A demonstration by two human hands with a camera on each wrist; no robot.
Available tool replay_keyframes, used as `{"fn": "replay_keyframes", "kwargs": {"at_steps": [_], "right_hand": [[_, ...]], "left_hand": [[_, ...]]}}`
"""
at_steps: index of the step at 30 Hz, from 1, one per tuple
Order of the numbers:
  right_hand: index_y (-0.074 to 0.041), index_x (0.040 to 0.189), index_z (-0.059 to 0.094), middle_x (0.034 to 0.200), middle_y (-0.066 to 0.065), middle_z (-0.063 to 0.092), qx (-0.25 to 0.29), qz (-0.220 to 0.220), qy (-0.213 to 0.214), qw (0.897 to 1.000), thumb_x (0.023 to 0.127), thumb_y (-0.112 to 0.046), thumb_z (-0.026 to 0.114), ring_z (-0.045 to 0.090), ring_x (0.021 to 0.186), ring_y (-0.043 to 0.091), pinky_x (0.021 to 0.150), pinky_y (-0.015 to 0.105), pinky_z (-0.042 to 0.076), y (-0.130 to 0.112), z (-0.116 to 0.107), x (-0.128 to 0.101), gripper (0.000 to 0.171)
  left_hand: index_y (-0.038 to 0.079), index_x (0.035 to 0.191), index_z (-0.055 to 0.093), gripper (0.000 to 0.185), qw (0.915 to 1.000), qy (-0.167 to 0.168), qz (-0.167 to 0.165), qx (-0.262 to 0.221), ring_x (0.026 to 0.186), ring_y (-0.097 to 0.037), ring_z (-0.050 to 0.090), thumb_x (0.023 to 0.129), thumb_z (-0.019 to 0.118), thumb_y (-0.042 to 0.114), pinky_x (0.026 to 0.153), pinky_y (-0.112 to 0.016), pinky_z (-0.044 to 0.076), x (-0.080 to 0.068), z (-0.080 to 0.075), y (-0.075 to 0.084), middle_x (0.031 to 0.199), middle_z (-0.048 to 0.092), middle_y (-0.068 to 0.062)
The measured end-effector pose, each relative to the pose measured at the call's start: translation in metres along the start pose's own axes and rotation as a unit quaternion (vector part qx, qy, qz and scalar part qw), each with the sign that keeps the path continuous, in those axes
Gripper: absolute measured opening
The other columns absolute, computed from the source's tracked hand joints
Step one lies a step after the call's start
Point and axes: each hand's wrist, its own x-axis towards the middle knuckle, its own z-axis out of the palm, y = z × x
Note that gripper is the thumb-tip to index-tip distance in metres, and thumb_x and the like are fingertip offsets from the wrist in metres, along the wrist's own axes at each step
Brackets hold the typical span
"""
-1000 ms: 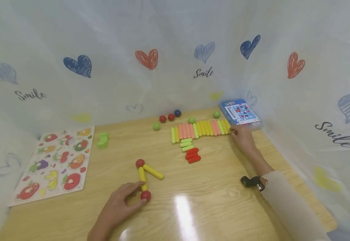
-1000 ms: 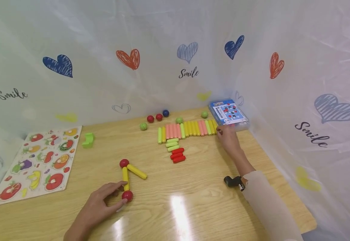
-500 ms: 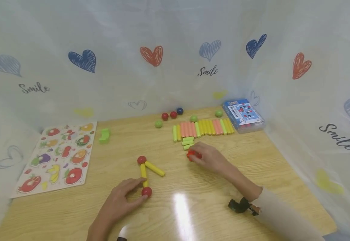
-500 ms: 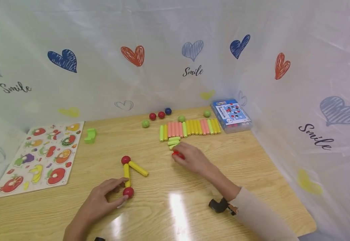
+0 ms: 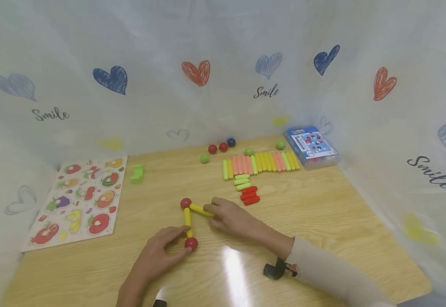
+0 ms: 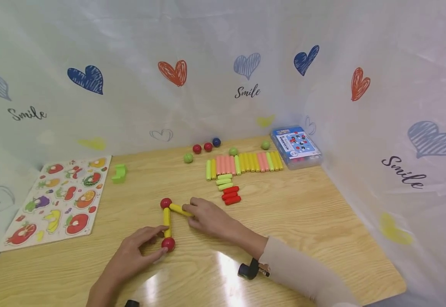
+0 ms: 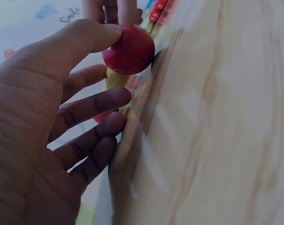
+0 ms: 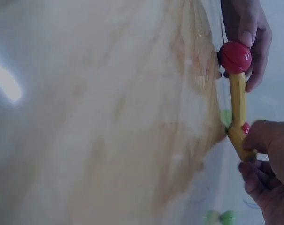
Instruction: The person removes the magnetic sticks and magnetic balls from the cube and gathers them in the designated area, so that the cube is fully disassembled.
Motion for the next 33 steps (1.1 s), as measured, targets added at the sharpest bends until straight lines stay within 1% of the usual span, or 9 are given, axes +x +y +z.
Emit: {"fn": "replay_keyframes", "kwargs": {"at_steps": [2,4,7,10,14,19,23,29,33], "right_hand": [[-0.012,0.111,0.066,0.086,-0.005,0.05,-0.015,-0.032,0.009,0.999,0.083,-0.016,0.062,0.044,0.07,0.005,0.061,0.01,0.04,-0.001,-0.004,0.001,0.028],[-0.012,0.108,0.068,0.086,-0.004,0.049,-0.029,-0.053,0.014,0.998,0.083,-0.016,0.062,0.043,0.07,0.004,0.061,0.009,0.039,-0.002,-0.008,0.001,0.026],[-0.011,0.107,0.068,0.086,-0.004,0.051,-0.016,-0.055,0.042,0.997,0.083,-0.014,0.062,0.042,0.068,0.003,0.059,0.008,0.038,0.003,-0.014,-0.005,0.025],[-0.009,0.107,0.068,0.086,-0.003,0.053,0.0,-0.036,0.097,0.995,0.081,-0.01,0.064,0.044,0.066,0.003,0.055,0.007,0.038,0.021,-0.026,-0.021,0.027],[-0.005,0.108,0.066,0.088,0.0,0.056,-0.006,0.021,0.165,0.986,0.08,-0.008,0.066,0.05,0.068,0.008,0.055,0.012,0.043,0.059,-0.057,-0.042,0.028],[-0.003,0.105,0.067,0.081,0.003,0.054,-0.037,0.142,0.201,0.969,0.081,-0.008,0.064,0.052,0.065,0.014,0.052,0.022,0.044,0.111,-0.095,-0.066,0.025],[-0.001,0.104,0.066,0.08,0.008,0.054,-0.048,0.212,0.201,0.955,0.082,-0.008,0.062,0.051,0.065,0.018,0.051,0.027,0.042,0.146,-0.11,-0.082,0.024],[0.002,0.107,0.064,0.088,0.013,0.054,-0.085,0.292,0.168,0.938,0.082,-0.008,0.058,0.049,0.069,0.023,0.056,0.033,0.042,0.186,-0.116,-0.1,0.028],[0.004,0.109,0.062,0.092,0.016,0.054,-0.094,0.313,0.158,0.932,0.083,-0.009,0.057,0.051,0.072,0.027,0.06,0.038,0.045,0.2,-0.119,-0.106,0.03]], "left_hand": [[0.039,0.12,0.058,0.048,1.0,0.004,-0.002,0.001,0.105,-0.002,0.05,0.075,0.068,0.053,0.089,-0.036,0.045,0.0,-0.003,0.0,0.113,0.056,0.022],[0.04,0.119,0.058,0.048,0.9999,0.012,-0.006,0.001,0.103,-0.002,0.051,0.074,0.069,0.053,0.087,-0.037,0.046,-0.001,-0.005,-0.001,0.112,0.056,0.023],[0.04,0.119,0.058,0.047,0.9999,0.012,-0.007,0.001,0.099,0.0,0.051,0.074,0.07,0.052,0.085,-0.035,0.047,-0.003,-0.004,-0.002,0.112,0.055,0.024],[0.04,0.119,0.057,0.047,1.0,0.005,-0.004,0.001,0.098,0.001,0.05,0.075,0.069,0.052,0.084,-0.034,0.046,-0.003,-0.001,-0.002,0.111,0.055,0.025],[0.04,0.12,0.057,0.047,0.9999,0.01,-0.005,0.004,0.098,0.002,0.049,0.075,0.069,0.052,0.084,-0.034,0.047,-0.003,0.0,0.0,0.109,0.055,0.026],[0.041,0.12,0.057,0.048,0.9998,0.015,-0.004,0.014,0.098,0.002,0.05,0.075,0.069,0.052,0.084,-0.033,0.047,-0.003,-0.002,0.002,0.111,0.055,0.024],[0.041,0.119,0.057,0.048,0.9997,0.014,-0.006,0.02,0.1,0.001,0.05,0.074,0.07,0.052,0.085,-0.034,0.047,-0.001,-0.003,0.002,0.112,0.055,0.024],[0.039,0.119,0.058,0.048,0.9999,0.009,-0.006,0.006,0.101,0.0,0.05,0.074,0.07,0.051,0.086,-0.035,0.047,0.0,0.002,0.003,0.111,0.056,0.024],[0.04,0.119,0.058,0.047,0.9999,0.012,0.005,0.007,0.099,0.001,0.05,0.075,0.07,0.05,0.084,-0.033,0.047,0.001,0.005,0.004,0.109,0.057,0.023]]}}
